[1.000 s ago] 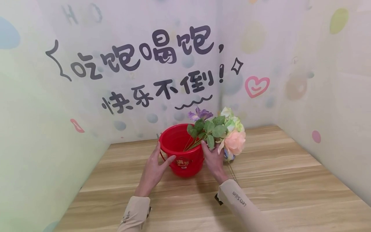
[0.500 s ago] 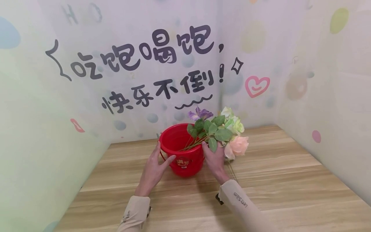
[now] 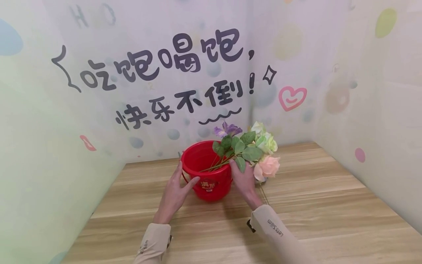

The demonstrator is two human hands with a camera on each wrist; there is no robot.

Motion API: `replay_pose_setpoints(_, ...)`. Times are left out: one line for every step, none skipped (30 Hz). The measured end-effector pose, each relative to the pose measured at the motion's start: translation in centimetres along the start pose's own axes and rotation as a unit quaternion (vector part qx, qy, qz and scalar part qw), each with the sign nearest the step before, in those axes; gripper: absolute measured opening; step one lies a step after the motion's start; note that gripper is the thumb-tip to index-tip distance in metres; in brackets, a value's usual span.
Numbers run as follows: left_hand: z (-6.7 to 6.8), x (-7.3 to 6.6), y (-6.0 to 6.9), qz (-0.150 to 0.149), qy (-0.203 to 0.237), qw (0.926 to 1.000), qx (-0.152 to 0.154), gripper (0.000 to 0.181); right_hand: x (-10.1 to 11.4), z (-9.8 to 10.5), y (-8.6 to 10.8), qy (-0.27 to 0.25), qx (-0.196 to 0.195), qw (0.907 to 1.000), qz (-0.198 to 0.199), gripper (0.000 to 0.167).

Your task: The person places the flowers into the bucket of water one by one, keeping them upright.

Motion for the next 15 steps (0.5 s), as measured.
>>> replay_pose_setpoints(-0.01, -0.01, 0.01, 0.001, 0.0, 1.0, -0.001, 0.1, -0.01, 0.0, 0.0, -0.004, 0.002, 1.0, 0.0, 0.024)
replay_pose_setpoints(-0.02, -0.01, 0.0, 0.001, -0.001, 1.0, -0.001, 0.1, 0.02, 0.01, 0.03, -0.01, 0.003, 0.9999, -0.001, 0.024)
replay_pose_setpoints(-0.03, -0.01, 0.01, 0.002, -0.001, 1.0, -0.001, 0.1, 0.01, 0.01, 0.06, -0.016, 0.006, 0.9998, -0.004, 0.026)
replay_pose_setpoints(-0.03, -0.03, 0.02, 0.001, -0.001, 1.0, -0.002, 0.1, 0.04, 0.03, 0.07, -0.022, 0.009, 0.9997, -0.007, 0.029)
replay_pose_setpoints(-0.04, -0.05, 0.02, -0.001, -0.001, 1.0, -0.003, 0.1, 0.02, 0.05, 0.1, -0.024, 0.013, 0.9996, -0.012, 0.032)
replay_pose_setpoints(-0.06, -0.04, 0.01, -0.001, -0.001, 1.0, -0.004, 0.1, 0.02, 0.08, 0.14, -0.022, 0.016, 0.9995, -0.017, 0.034)
replay_pose_setpoints(-0.06, -0.06, 0.02, -0.001, -0.001, 1.0, -0.004, 0.1, 0.04, 0.11, 0.16, -0.019, 0.019, 0.9994, -0.02, 0.036)
replay_pose_setpoints(-0.06, -0.07, 0.02, -0.001, 0.0, 1.0, -0.004, 0.1, 0.07, 0.15, 0.18, -0.014, 0.022, 0.9993, -0.025, 0.036)
replay_pose_setpoints(-0.06, -0.08, 0.02, -0.001, 0.0, 1.0, -0.003, 0.1, 0.1, 0.16, 0.2, -0.007, 0.026, 0.9992, -0.03, 0.035)
replay_pose_setpoints(-0.05, -0.1, 0.02, -0.002, 0.001, 1.0, -0.003, 0.1, 0.1, 0.16, 0.16, -0.003, 0.033, 0.999, -0.031, 0.034)
replay_pose_setpoints(-0.05, -0.12, 0.02, 0.0, 0.002, 1.0, -0.002, 0.1, 0.11, 0.15, 0.13, 0.005, 0.037, 0.9989, -0.03, 0.033)
replay_pose_setpoints(-0.05, -0.1, 0.01, 0.001, 0.002, 1.0, -0.001, 0.1, 0.11, 0.13, 0.09, 0.013, 0.041, 0.9987, -0.028, 0.031)
replay_pose_setpoints(-0.04, -0.1, 0.01, 0.001, 0.002, 1.0, 0.0, 0.1, 0.09, 0.09, 0.06, 0.019, 0.045, 0.9985, -0.026, 0.031)
replay_pose_setpoints(-0.04, -0.09, 0.01, 0.0, 0.003, 1.0, 0.0, 0.1, 0.02, 0.05, 0.03, 0.023, 0.05, 0.9982, -0.024, 0.031)
replay_pose_setpoints(-0.07, -0.08, 0.01, 0.0, 0.002, 1.0, 0.0, 0.1, -0.02, 0.02, 0.03, 0.028, 0.053, 0.9979, -0.023, 0.033)
Point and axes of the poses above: each hand's wrist, its own y-axis away from the middle knuckle, its own z-axis out of the back of the hand, x = y × z, the point moved 1 cm from there along -y, towards the middle knuckle, and after that the axes turned 14 degrees about -y, right-handed, at the moved point
